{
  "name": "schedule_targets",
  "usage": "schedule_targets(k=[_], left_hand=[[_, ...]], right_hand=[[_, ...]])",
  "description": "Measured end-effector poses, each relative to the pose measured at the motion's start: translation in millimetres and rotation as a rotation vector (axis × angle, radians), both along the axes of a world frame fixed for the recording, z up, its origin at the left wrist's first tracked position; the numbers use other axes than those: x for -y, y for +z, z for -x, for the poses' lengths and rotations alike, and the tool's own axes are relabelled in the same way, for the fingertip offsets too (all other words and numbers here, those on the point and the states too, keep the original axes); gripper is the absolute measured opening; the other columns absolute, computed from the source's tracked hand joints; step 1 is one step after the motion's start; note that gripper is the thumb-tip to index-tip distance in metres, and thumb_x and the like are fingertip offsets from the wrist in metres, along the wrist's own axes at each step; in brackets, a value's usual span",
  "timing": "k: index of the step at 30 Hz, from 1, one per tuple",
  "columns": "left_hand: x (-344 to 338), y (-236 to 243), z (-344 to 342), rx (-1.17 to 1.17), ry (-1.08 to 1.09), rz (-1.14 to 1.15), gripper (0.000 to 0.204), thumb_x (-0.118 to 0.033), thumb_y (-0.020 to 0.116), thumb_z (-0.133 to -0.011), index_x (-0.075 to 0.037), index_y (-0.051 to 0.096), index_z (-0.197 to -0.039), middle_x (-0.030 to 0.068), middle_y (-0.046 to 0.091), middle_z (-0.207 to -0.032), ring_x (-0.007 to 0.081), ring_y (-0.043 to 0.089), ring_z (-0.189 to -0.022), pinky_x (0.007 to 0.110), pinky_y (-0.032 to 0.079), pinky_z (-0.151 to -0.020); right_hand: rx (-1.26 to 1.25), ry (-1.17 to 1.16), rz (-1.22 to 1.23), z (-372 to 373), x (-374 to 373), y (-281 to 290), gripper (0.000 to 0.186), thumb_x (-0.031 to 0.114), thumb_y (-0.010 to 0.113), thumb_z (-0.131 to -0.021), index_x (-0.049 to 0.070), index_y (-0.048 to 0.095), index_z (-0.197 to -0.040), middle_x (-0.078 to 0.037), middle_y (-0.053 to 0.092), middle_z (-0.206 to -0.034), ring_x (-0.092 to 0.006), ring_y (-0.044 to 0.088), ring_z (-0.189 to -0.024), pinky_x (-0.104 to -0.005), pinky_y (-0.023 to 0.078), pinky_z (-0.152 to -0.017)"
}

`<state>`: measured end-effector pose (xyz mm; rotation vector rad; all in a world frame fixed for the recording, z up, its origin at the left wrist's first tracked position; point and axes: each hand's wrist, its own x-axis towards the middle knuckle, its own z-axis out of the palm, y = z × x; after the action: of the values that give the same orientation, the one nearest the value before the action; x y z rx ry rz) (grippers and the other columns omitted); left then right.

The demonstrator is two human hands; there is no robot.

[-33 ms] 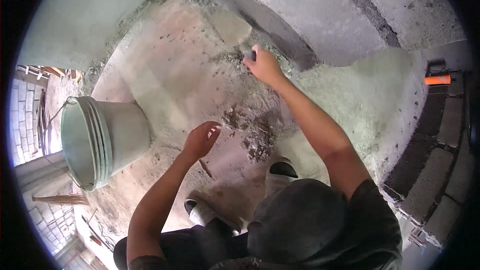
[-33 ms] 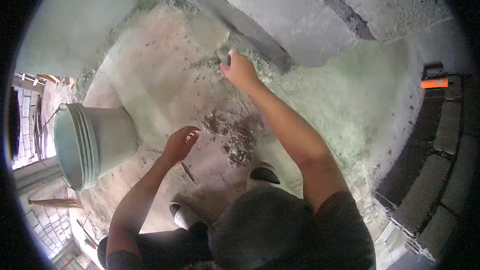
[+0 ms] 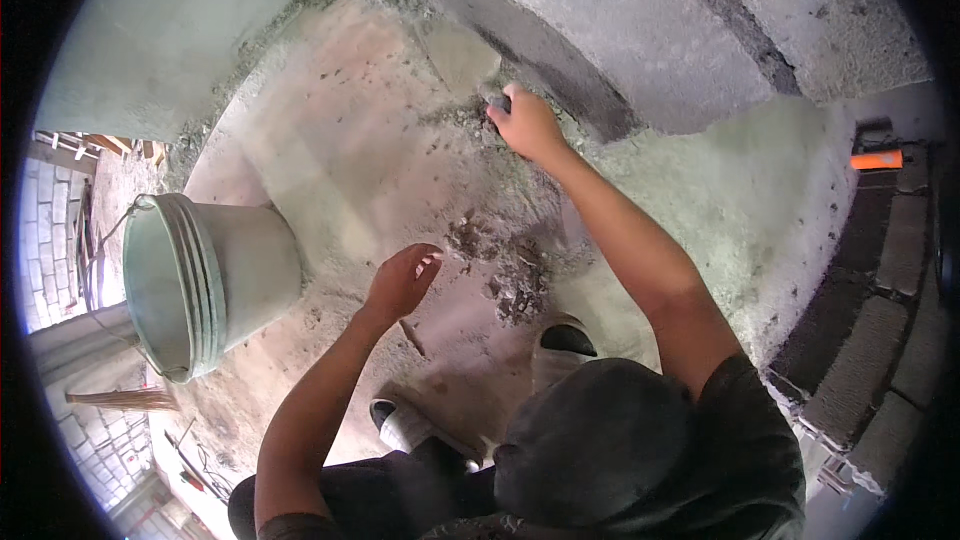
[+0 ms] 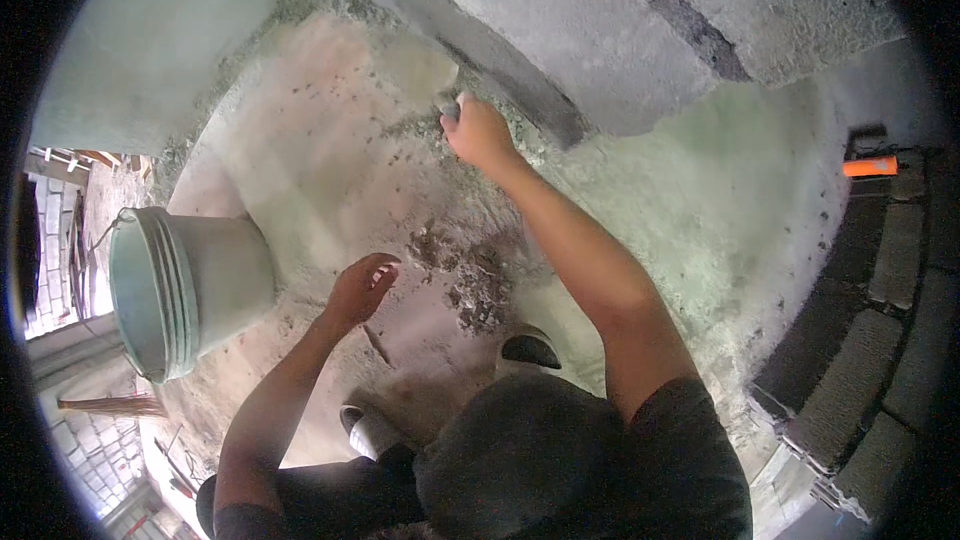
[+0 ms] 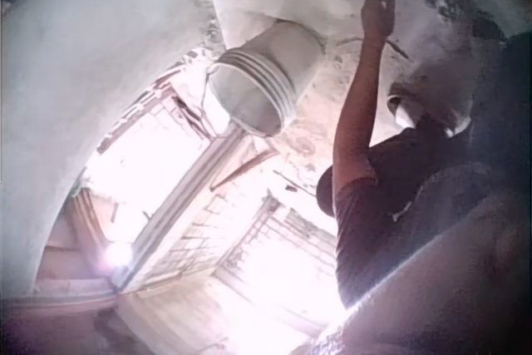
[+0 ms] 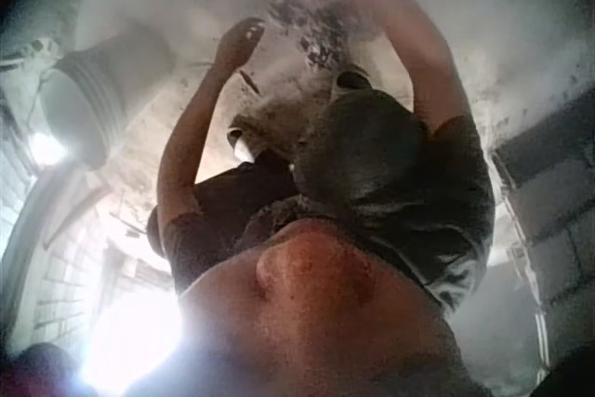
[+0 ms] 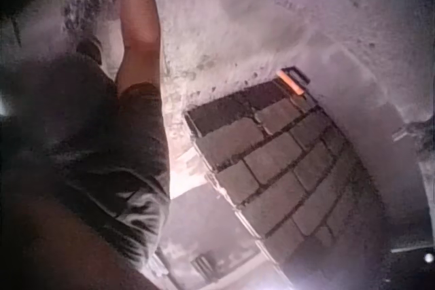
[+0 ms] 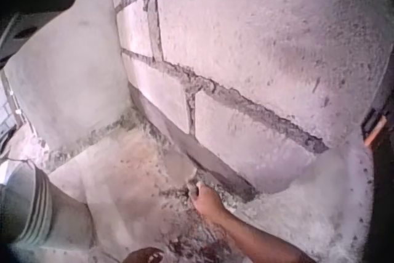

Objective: Applying and smoothing mortar at the base of a wall using a trowel.

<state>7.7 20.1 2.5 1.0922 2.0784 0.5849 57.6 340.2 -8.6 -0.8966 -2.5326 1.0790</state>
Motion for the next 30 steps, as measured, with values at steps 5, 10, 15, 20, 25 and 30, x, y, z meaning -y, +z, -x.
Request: schedule_targets(k=[5,10,15,20,25,30], left_hand=[[17,-4,1,0.034,0.080,-0.003,0.025,-0.022,0.060,-0.097,-0.006,0.064,-0.116,0.0133,0.070,-0.104,0.0261,0.070,-0.090,0.036,0.056,-0.078],[26,-3,4,0.042,0.078,-0.048,0.023,-0.022,0.061,-0.097,-0.007,0.065,-0.114,0.0136,0.070,-0.104,0.0255,0.070,-0.091,0.036,0.056,-0.077],[26,-6,1,0.033,0.081,-0.062,0.021,-0.020,0.061,-0.097,-0.006,0.066,-0.112,0.0149,0.070,-0.103,0.0261,0.070,-0.091,0.036,0.056,-0.077],[18,-2,0,0.034,0.078,-0.092,0.021,-0.021,0.061,-0.098,-0.006,0.065,-0.112,0.0152,0.070,-0.103,0.0268,0.071,-0.091,0.037,0.057,-0.076],[14,2,0,0.041,0.082,-0.082,0.022,-0.021,0.062,-0.098,-0.005,0.065,-0.112,0.0158,0.070,-0.103,0.0284,0.070,-0.090,0.037,0.056,-0.076],[25,-14,4,-0.009,0.060,-0.077,0.023,-0.024,0.061,-0.098,-0.006,0.065,-0.112,0.0159,0.070,-0.101,0.0291,0.070,-0.087,0.037,0.056,-0.075]], right_hand=[[0.113,0.112,0.009,28,2,9,0.042,0.035,0.059,-0.094,-0.005,0.061,-0.106,-0.028,0.068,-0.093,-0.0443,0.066,-0.091,-0.0517,0.052,-0.080],[0.115,0.114,-0.019,34,-24,-5,0.044,0.037,0.051,-0.099,-0.005,0.062,-0.103,-0.027,0.068,-0.092,-0.0439,0.066,-0.088,-0.0521,0.052,-0.079],[0.163,0.112,0.002,38,-11,4,0.046,0.039,0.050,-0.100,-0.004,0.063,-0.089,-0.025,0.067,-0.086,-0.0424,0.066,-0.085,-0.0535,0.051,-0.078],[0.182,0.021,-0.076,30,-28,-3,0.047,0.040,0.050,-0.100,-0.003,0.065,-0.091,-0.024,0.068,-0.089,-0.0421,0.067,-0.086,-0.0536,0.052,-0.079],[0.226,0.024,-0.083,5,-13,9,0.047,0.040,0.052,-0.098,-0.005,0.065,-0.103,-0.025,0.068,-0.092,-0.0420,0.067,-0.090,-0.0511,0.053,-0.080],[0.133,0.074,0.095,-30,16,29,0.045,0.038,0.061,-0.092,-0.004,0.061,-0.109,-0.024,0.068,-0.092,-0.0404,0.067,-0.089,-0.0477,0.052,-0.079]])
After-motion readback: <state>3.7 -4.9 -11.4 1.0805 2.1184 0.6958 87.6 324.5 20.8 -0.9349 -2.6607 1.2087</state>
